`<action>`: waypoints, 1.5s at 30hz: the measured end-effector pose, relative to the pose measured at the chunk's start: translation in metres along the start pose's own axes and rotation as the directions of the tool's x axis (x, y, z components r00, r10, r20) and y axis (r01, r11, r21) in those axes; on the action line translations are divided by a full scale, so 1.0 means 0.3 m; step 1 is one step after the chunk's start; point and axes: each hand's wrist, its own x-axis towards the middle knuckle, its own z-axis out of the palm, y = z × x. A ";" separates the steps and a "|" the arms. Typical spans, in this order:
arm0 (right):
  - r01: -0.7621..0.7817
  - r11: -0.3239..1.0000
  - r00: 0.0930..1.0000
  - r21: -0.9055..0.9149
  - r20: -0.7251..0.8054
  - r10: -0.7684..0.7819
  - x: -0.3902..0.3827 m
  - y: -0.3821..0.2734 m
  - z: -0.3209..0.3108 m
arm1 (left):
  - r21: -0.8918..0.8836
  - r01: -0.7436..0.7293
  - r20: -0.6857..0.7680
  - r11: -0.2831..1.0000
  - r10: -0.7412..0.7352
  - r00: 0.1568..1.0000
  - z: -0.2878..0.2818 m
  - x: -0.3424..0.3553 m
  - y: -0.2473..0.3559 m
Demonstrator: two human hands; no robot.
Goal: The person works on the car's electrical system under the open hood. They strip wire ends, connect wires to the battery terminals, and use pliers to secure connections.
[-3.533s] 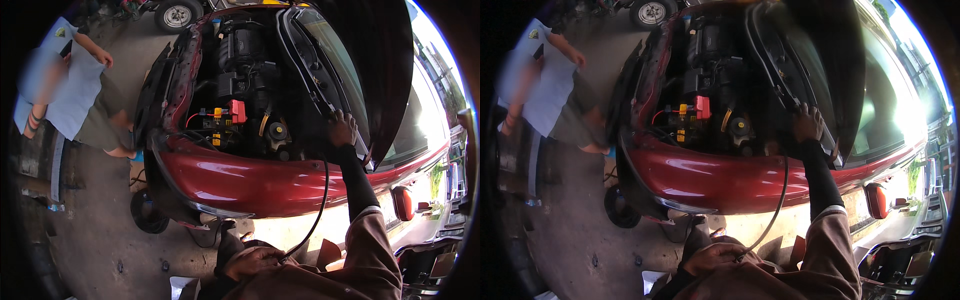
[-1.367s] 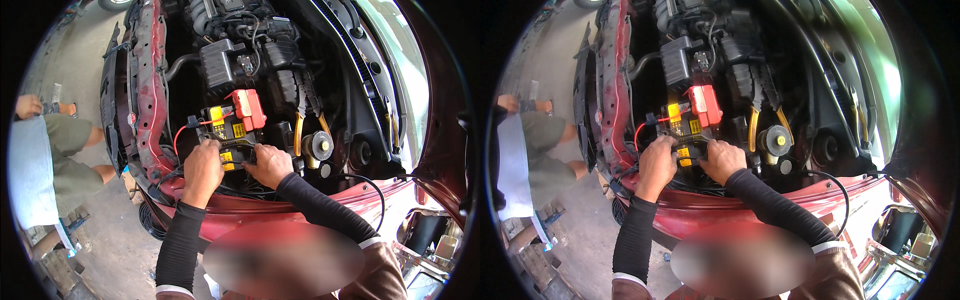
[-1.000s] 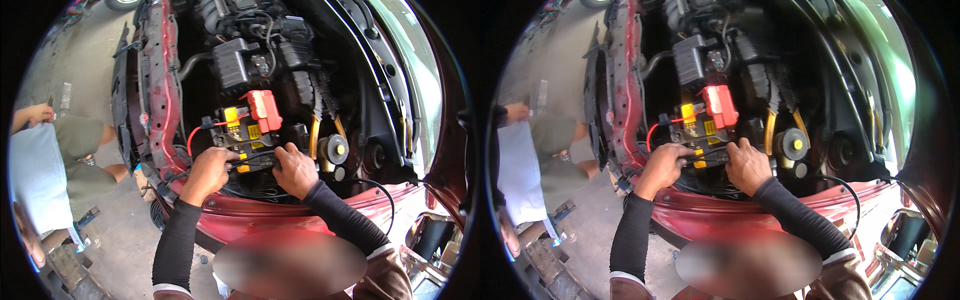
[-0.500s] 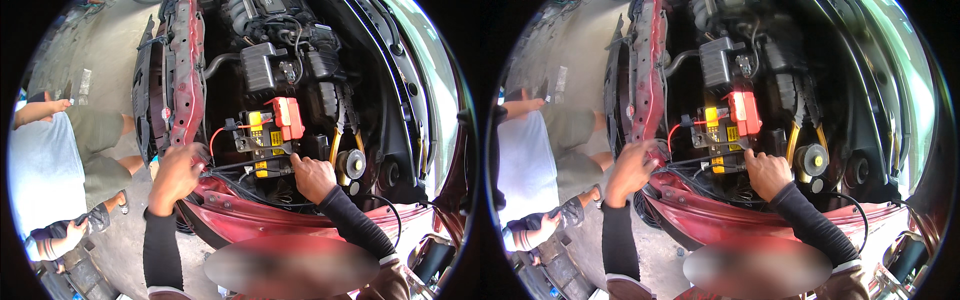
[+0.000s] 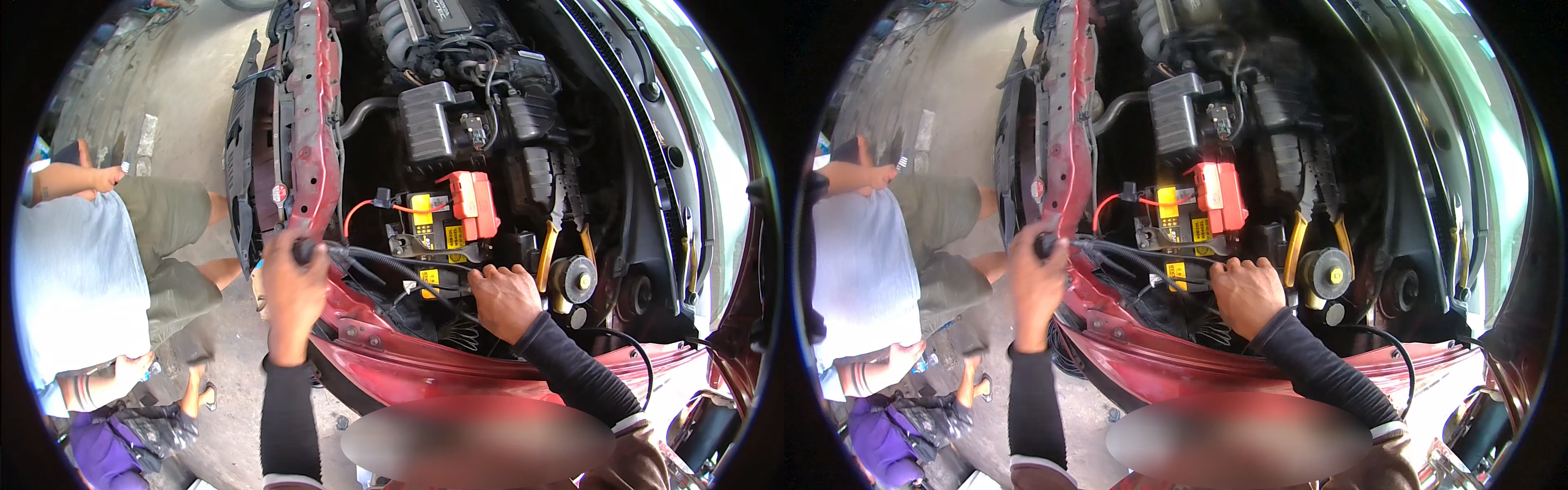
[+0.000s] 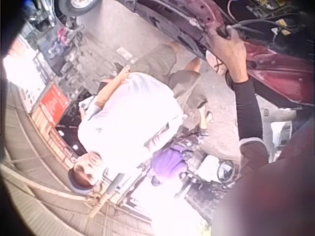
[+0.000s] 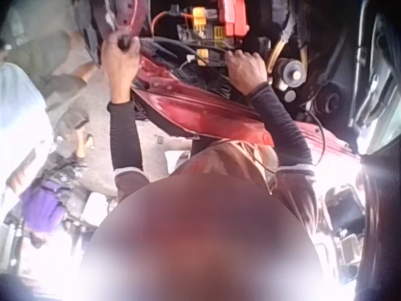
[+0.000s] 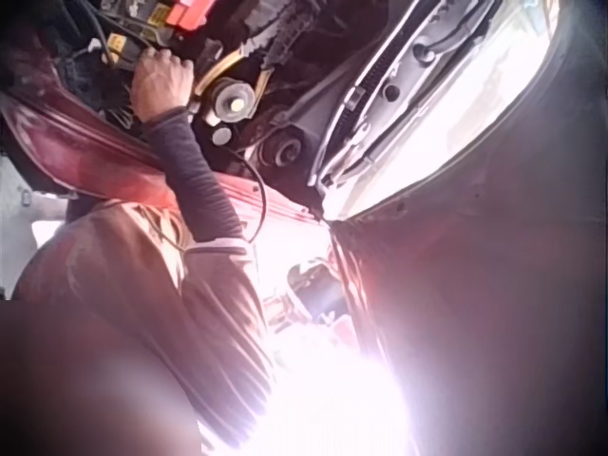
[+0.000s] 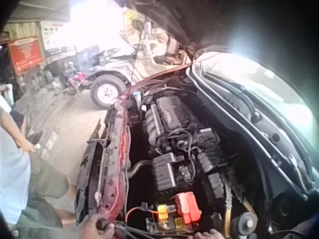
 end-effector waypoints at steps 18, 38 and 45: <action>-0.028 0.882 0.998 0.470 -0.038 0.052 -0.009 0.055 -0.074 | -0.573 0.393 0.334 0.719 -0.233 0.913 0.417 0.085 -0.123; 0.004 0.862 0.999 0.506 0.028 -0.021 0.039 0.064 -0.079 | -0.153 0.310 0.384 0.938 -0.233 0.893 0.493 0.102 -0.143; 0.247 0.844 0.966 0.476 -0.191 -0.175 0.262 -0.038 -0.295 | -0.159 0.307 0.328 0.938 -0.243 0.913 0.528 0.055 -0.158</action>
